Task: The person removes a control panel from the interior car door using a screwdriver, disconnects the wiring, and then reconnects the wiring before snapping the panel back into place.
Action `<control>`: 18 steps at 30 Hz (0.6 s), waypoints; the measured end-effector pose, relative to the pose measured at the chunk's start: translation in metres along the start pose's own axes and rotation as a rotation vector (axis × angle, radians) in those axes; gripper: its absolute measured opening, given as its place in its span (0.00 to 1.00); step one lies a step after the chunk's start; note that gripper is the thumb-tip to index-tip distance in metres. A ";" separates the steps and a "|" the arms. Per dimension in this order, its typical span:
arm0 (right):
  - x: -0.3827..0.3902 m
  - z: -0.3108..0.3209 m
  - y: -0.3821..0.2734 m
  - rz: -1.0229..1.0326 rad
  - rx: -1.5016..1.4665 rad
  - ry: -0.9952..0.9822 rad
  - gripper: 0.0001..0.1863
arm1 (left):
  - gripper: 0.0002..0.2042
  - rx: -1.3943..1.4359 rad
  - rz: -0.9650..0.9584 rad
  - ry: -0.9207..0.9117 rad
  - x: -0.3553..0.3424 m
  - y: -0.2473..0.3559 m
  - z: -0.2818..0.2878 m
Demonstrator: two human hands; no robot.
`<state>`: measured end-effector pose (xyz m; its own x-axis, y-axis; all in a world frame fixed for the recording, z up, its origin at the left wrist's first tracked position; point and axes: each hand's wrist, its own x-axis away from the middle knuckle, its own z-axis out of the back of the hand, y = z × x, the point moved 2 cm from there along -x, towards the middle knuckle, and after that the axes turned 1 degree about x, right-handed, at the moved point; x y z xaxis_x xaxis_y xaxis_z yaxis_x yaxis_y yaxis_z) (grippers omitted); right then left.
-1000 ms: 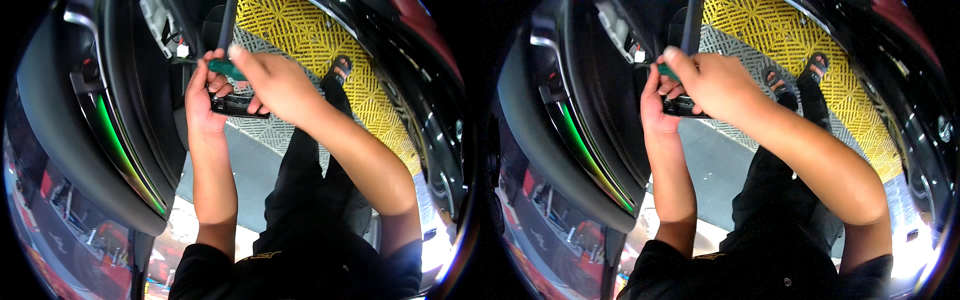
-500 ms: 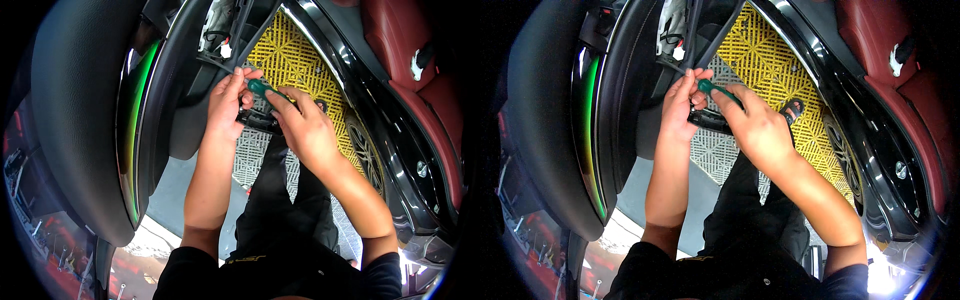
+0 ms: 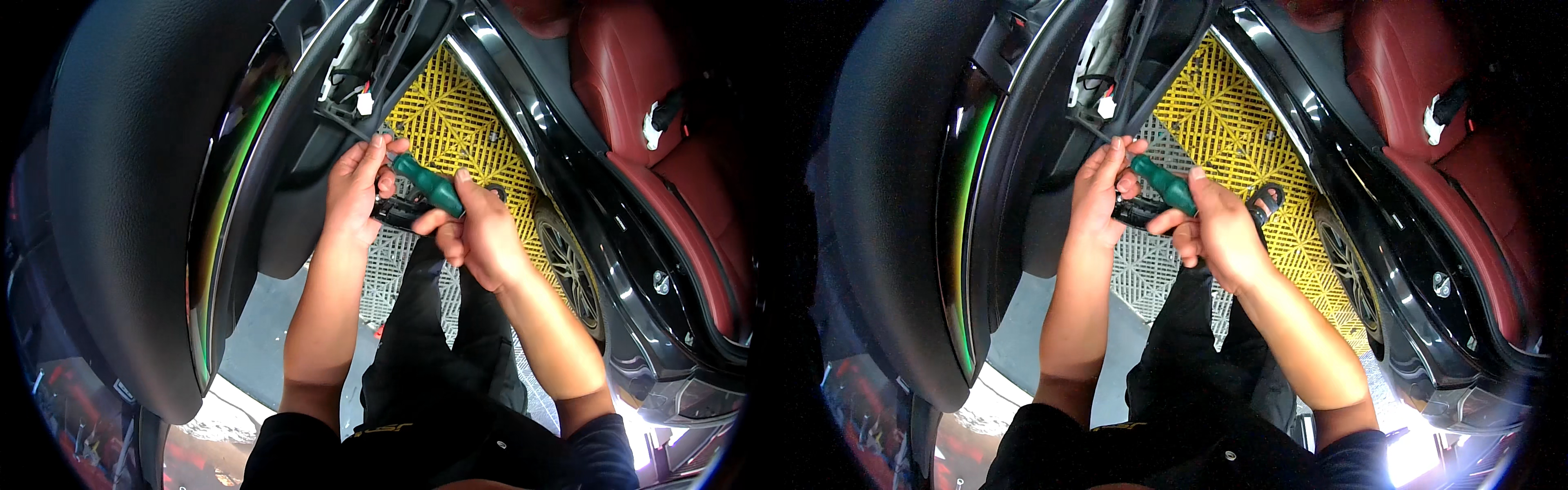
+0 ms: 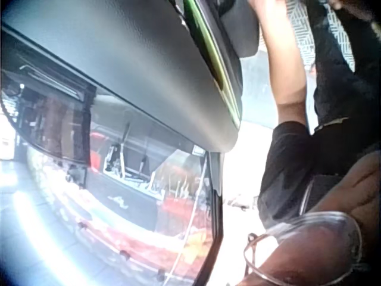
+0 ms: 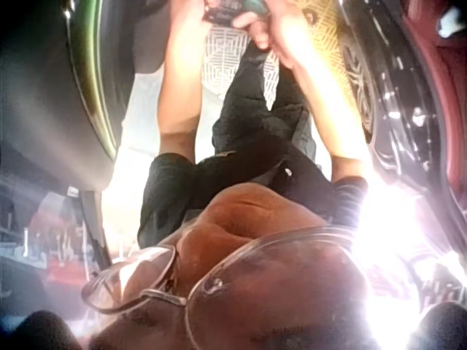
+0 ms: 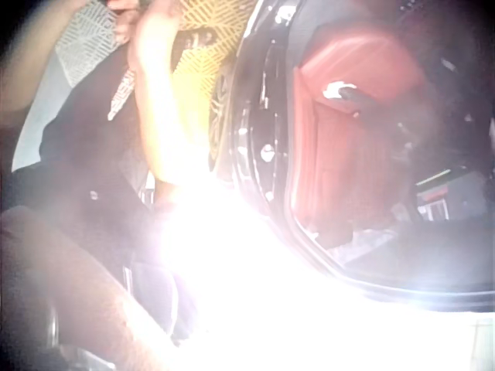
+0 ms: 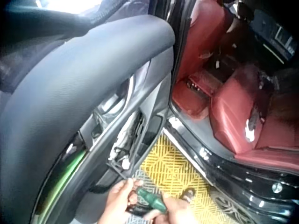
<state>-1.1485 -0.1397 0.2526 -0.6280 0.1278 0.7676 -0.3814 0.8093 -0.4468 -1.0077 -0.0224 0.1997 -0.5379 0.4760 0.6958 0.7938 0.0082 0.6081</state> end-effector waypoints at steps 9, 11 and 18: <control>-0.003 -0.006 -0.005 0.000 0.135 0.025 0.26 | 0.13 -0.016 -0.052 0.007 0.000 0.002 -0.001; -0.002 -0.013 -0.005 0.147 0.266 0.070 0.27 | 0.13 -0.028 -0.042 0.026 0.001 0.000 0.000; -0.002 -0.010 -0.001 0.415 0.695 0.170 0.21 | 0.14 -0.063 -0.065 0.075 0.003 0.003 -0.004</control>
<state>-1.1404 -0.1355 0.2564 -0.7205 0.4680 0.5116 -0.5085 0.1451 -0.8488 -1.0079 -0.0246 0.2053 -0.6089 0.4091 0.6796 0.7388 -0.0195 0.6736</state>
